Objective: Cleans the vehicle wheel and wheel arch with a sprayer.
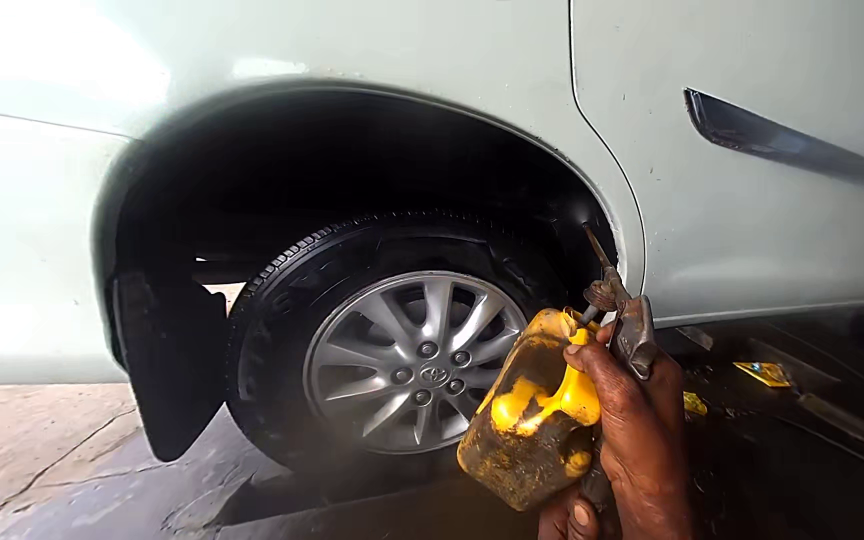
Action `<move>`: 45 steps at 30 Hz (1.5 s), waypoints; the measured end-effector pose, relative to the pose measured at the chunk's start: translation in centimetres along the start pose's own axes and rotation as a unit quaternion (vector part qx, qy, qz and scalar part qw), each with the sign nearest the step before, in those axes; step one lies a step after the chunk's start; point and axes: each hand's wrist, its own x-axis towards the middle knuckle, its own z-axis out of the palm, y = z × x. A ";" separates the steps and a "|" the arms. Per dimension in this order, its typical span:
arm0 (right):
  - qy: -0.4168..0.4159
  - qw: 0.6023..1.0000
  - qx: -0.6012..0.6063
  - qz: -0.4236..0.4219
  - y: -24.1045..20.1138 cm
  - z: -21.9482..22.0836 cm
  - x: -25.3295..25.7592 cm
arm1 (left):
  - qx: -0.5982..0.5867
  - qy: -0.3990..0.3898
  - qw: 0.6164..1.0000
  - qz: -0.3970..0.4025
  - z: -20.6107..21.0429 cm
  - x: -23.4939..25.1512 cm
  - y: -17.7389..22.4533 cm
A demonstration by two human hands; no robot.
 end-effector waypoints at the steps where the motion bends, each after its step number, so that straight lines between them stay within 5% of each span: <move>1: 0.011 1.000 -0.009 -0.003 -0.1 1.5 -0.7 | -0.005 -0.010 1.000 -0.001 -1.3 0.1 1.4; 7: 0.071 0.997 -0.012 -0.009 -0.6 8.7 -4.6 | -0.043 -0.089 0.995 -0.023 -9.4 0.1 6.6; 14: 0.146 0.986 -0.084 -0.014 0.1 12.4 -6.4 | -0.097 -0.132 0.983 -0.082 -13.1 -0.6 8.8; 28: 0.172 0.962 -0.196 0.085 3.8 12.1 -8.6 | -0.110 -0.087 0.961 -0.240 -15.0 -4.7 8.5; 35: 0.152 0.979 -0.073 0.113 2.1 9.8 -12.4 | -0.110 -0.115 0.958 -0.239 -15.1 -9.0 8.3; 45: 0.062 0.992 0.019 0.109 -3.0 4.8 -16.5 | -0.079 -0.078 0.981 -0.158 -9.9 -14.3 9.8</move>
